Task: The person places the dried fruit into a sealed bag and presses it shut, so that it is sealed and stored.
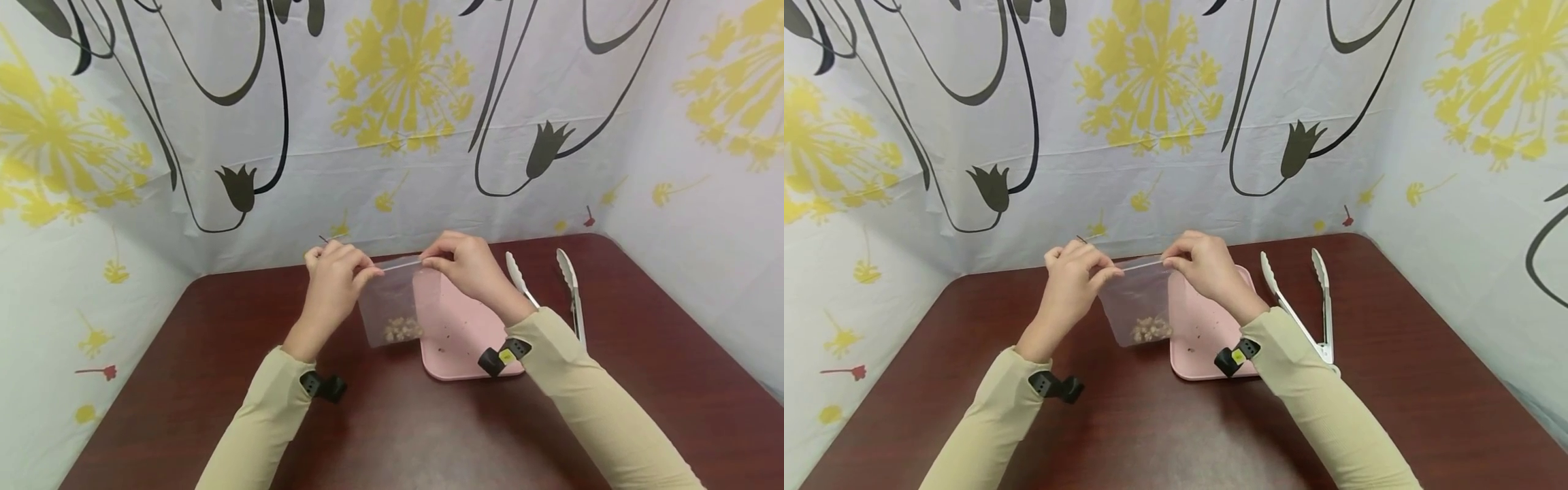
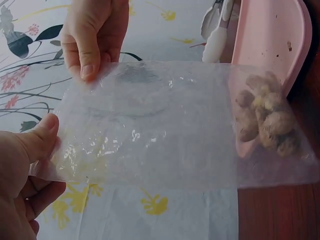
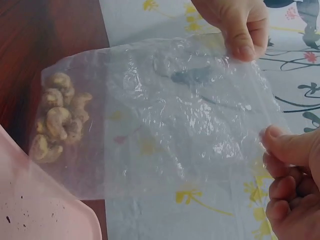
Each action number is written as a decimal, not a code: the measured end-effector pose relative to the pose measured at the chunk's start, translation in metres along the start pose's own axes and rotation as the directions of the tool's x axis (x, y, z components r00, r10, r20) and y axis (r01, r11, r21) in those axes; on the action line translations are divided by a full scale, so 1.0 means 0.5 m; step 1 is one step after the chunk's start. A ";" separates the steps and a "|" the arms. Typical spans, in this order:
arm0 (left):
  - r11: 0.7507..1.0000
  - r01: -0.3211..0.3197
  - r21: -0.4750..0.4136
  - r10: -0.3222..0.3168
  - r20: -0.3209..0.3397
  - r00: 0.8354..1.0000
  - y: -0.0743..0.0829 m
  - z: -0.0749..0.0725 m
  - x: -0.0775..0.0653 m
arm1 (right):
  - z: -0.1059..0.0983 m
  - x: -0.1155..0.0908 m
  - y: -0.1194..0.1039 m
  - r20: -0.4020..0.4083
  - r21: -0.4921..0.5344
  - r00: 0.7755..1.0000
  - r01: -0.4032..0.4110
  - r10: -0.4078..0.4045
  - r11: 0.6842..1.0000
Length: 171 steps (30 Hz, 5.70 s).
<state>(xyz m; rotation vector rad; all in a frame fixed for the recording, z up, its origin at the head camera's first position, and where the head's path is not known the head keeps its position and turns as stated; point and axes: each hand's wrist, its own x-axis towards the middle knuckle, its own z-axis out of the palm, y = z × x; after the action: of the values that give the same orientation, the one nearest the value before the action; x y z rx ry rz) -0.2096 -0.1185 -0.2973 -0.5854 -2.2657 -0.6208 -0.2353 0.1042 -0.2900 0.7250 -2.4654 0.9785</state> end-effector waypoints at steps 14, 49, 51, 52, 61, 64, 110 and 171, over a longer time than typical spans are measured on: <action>0.999 0.042 -0.027 -0.043 -0.052 0.998 -0.015 -0.004 -0.007 | -0.003 0.010 -0.014 -0.007 0.065 0.999 -0.045 0.045 0.997; 0.898 0.259 -0.357 -0.169 0.265 0.949 -0.078 0.070 -0.112 | -0.034 0.014 -0.020 -0.053 0.086 0.997 -0.059 0.064 0.995; 0.892 0.274 -0.359 -0.173 0.288 0.942 -0.079 0.071 -0.118 | -0.034 0.015 -0.021 -0.050 0.095 0.996 -0.064 0.069 0.993; 0.888 0.287 -0.360 -0.179 0.303 0.936 -0.080 0.071 -0.121 | -0.034 0.016 -0.021 -0.048 0.098 0.996 -0.066 0.071 0.993; 0.876 0.373 -0.304 -0.214 0.447 0.868 -0.088 0.064 -0.139 | -0.031 0.026 -0.017 -0.027 0.109 0.996 -0.087 0.090 0.990; 0.882 0.385 -0.273 -0.223 0.478 0.850 -0.093 0.062 -0.143 | -0.025 0.032 -0.016 -0.001 0.122 0.994 -0.105 0.106 0.987; 0.559 0.785 -0.267 -0.370 0.767 0.525 -0.140 0.027 -0.223 | 0.148 0.108 0.113 0.394 0.063 0.877 -0.325 0.276 0.944; 0.737 0.671 -0.085 -0.406 0.738 0.539 -0.151 0.074 -0.209 | 0.235 0.093 0.228 0.474 -0.192 0.846 -0.169 0.242 0.967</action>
<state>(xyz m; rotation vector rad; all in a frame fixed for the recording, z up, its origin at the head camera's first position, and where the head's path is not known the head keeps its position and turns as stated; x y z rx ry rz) -0.2030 -0.1799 -0.4163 -0.2438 -3.1169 -1.3539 -0.3584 0.0763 -0.4044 0.7459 -3.0823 0.7389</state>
